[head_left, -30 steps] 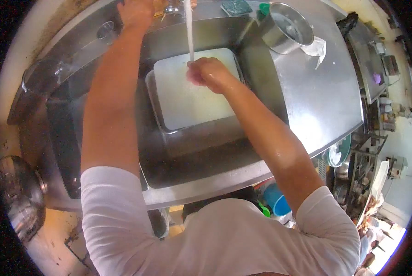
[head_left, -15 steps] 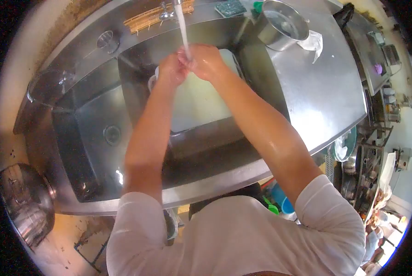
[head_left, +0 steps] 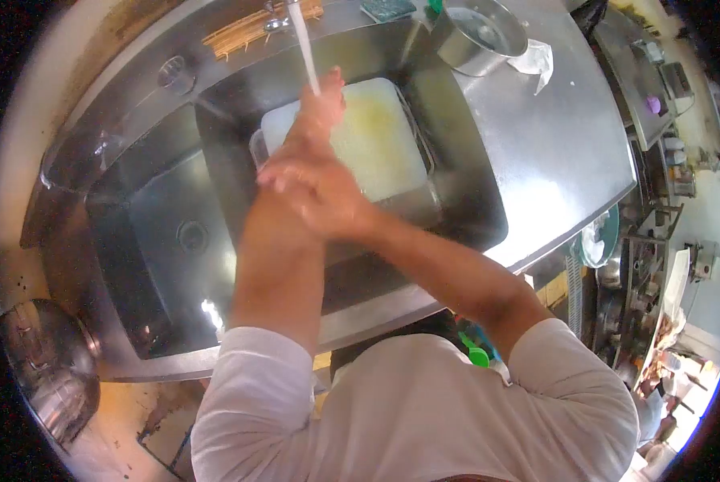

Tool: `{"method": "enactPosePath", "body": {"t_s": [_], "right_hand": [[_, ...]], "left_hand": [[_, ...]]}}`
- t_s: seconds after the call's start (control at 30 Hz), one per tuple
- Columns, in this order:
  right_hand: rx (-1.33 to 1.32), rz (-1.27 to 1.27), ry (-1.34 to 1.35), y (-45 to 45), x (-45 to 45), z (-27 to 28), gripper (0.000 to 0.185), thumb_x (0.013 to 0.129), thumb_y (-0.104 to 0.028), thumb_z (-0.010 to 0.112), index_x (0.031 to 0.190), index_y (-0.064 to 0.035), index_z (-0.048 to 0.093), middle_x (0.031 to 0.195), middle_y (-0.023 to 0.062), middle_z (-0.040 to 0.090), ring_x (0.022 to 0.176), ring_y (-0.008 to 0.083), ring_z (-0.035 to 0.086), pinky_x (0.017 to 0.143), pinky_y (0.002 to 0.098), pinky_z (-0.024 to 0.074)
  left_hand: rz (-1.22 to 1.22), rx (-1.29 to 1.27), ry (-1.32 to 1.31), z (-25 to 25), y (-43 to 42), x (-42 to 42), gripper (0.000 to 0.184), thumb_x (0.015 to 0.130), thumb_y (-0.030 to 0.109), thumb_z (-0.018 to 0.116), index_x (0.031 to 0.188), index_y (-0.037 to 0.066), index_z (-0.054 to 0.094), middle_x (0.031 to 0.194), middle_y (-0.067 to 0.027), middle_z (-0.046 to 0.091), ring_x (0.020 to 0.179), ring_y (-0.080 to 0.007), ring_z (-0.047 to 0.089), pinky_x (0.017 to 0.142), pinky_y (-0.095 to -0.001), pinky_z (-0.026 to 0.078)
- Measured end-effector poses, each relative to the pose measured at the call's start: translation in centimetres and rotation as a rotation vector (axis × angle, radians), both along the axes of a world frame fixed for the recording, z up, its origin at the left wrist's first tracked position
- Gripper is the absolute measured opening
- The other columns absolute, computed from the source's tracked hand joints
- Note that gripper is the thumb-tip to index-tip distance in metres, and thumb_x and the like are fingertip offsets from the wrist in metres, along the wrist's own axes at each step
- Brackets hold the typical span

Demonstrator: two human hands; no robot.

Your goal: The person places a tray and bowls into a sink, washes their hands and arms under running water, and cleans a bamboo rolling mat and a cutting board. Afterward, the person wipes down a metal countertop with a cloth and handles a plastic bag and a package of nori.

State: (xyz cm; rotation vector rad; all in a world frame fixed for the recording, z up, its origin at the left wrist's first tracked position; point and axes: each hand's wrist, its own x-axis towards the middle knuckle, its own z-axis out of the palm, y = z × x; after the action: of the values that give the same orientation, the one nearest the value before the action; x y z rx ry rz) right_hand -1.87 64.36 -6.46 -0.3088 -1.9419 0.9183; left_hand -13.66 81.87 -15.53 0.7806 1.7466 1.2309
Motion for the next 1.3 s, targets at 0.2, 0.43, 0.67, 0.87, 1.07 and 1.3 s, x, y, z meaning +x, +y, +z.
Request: {"method": "enactPosePath", "body": {"t_s": [0.2,0.43,0.67,0.87,1.07,1.3], "right_hand": [[0.158,0.534,-0.745,2.4,-2.9,6.3,0.036,0.090,-0.036,0.048,0.091,-0.0064,0.069,0.098,0.0214,0.067,0.091,0.0415,0.064,0.083,0.0512,0.0479],[0.151,0.386,-0.960,4.8,-4.0,6.5,0.047,0.091,-0.036,0.038,0.091,-0.0020,0.071,0.099,0.0213,0.068,0.094,0.0395,0.063,0.084,0.0516,0.0456],[0.407,-0.257,-0.548,8.3,-1.9,-0.1,0.034,0.089,-0.033,0.046,0.090,-0.0117,0.072,0.093,0.0167,0.068,0.096,0.0363,0.062,0.086,0.0492,0.0465],[0.066,0.178,-0.512,16.6,-3.1,-1.7,0.037,0.086,-0.046,0.056,0.085,-0.0116,0.069,0.085,0.0138,0.068,0.081,0.0313,0.064,0.073,0.0468,0.0505],[-1.297,0.315,-0.014,14.8,-1.1,0.7,0.034,0.091,-0.040,0.060,0.097,-0.0065,0.063,0.090,0.0085,0.066,0.083,0.0242,0.064,0.071,0.0401,0.0530],[-1.358,-0.271,-0.079,12.4,-3.3,-3.5,0.031,0.100,-0.027,0.042,0.114,-0.0033,0.056,0.106,0.0134,0.061,0.094,0.0248,0.061,0.077,0.0394,0.0521]], "left_hand": [[-0.793,-0.106,1.485,4.2,-3.3,4.5,0.022,0.086,0.023,0.057,0.096,0.011,0.073,0.102,-0.0086,0.070,0.098,-0.0274,0.065,0.086,-0.0499,0.045],[-0.711,0.259,1.812,2.5,-3.8,2.3,0.018,0.083,0.019,0.056,0.093,0.012,0.069,0.102,-0.0084,0.065,0.106,-0.0258,0.057,0.093,-0.0488,0.040],[-0.737,0.173,1.602,5.1,-5.7,0.1,0.023,0.085,0.024,0.058,0.096,0.008,0.070,0.107,-0.0110,0.066,0.104,-0.0280,0.059,0.094,-0.0461,0.043],[-0.813,0.290,1.212,7.1,-7.4,-1.2,0.031,0.083,0.030,0.062,0.097,0.003,0.070,0.104,-0.0134,0.069,0.098,-0.0272,0.065,0.088,-0.0414,0.048],[-0.609,0.113,0.207,8.6,-6.5,-2.7,0.035,0.090,0.032,0.058,0.089,-0.003,0.064,0.081,-0.0139,0.065,0.076,-0.0216,0.064,0.066,-0.0385,0.050],[0.140,0.395,0.089,0.3,-3.2,0.8,0.033,0.093,0.027,0.055,0.092,-0.006,0.061,0.087,-0.0130,0.064,0.081,-0.0253,0.065,0.072,-0.0389,0.051]]}}
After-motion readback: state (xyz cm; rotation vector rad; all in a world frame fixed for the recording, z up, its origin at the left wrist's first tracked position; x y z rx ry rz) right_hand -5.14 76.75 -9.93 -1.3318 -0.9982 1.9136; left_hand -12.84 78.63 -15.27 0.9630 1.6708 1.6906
